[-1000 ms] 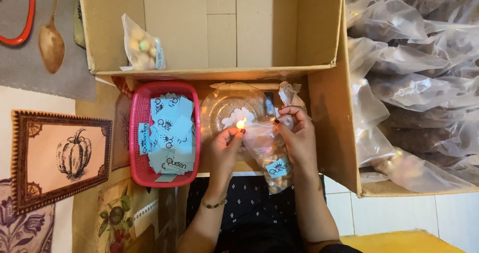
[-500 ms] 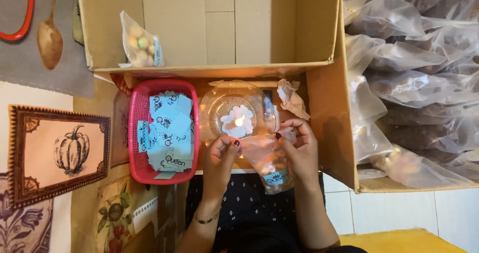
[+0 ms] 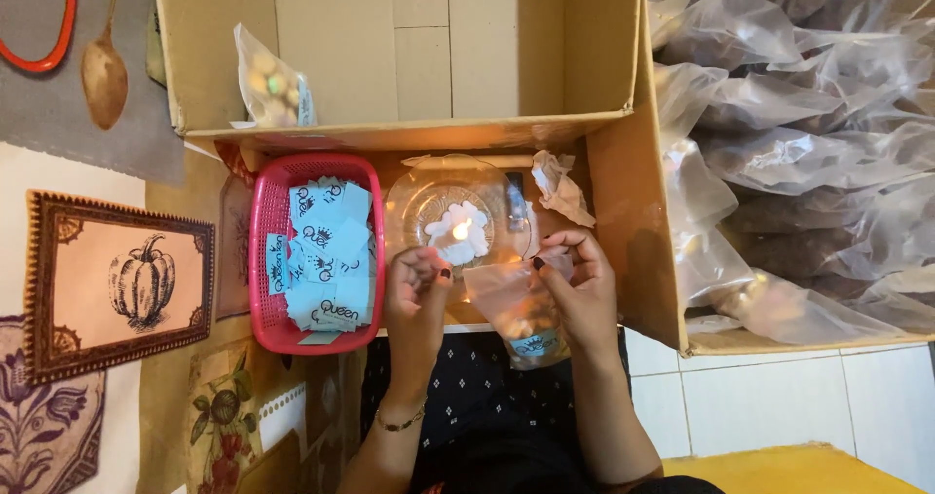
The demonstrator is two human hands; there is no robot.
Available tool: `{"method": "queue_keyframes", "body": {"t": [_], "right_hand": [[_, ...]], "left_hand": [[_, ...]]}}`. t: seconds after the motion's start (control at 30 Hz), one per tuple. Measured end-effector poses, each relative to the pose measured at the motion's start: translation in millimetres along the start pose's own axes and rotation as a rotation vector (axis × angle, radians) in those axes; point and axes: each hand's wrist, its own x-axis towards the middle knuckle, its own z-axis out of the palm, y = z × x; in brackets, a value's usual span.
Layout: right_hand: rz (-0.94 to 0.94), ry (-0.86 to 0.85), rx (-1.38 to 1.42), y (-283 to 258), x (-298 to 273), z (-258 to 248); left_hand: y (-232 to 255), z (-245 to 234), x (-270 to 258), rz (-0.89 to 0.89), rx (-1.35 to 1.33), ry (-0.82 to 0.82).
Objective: Sealing small plastic snack bags manually using a candle flame to melt the plastic edges together.
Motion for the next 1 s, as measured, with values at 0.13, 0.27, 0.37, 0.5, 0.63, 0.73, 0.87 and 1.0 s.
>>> {"method": "queue_keyframes", "body": {"t": [0.13,0.27,0.37,0.5,0.63,0.73,0.87,1.0], "right_hand": [[-0.009,-0.009,-0.008,3.1,-0.2,-1.7],[0.005,-0.004,-0.023,0.7,-3.6,0.2],[0.002,0.000,-0.016,-3.1,-5.6,2.0],[0.002,0.009,-0.022,-3.2,-7.0,1.0],[-0.003,-0.006,-0.008,8.0,-4.8,-6.9],[-0.008,-0.004,0.000,-1.3,-8.7,-1.0],[-0.013,-0.001,0.006,-1.1,-10.1,0.5],[-0.020,-0.015,0.017,4.2,-8.7,-4.9]], "left_hand": [[-7.3,-0.8,-1.0,0.066,0.040,0.035],[-10.0,0.9,-1.8,0.429,0.337,0.027],[-15.1,2.4,-3.4,0.562,0.490,0.022],[-18.9,1.2,-5.0,0.560,0.498,0.021],[-15.0,1.3,-4.0,0.497,0.423,0.005],[-14.3,-0.7,-3.1,0.485,0.397,-0.015],[-12.2,-2.5,-3.8,0.473,0.393,-0.005],[-10.8,-4.4,-5.4,0.473,0.374,0.024]]}}
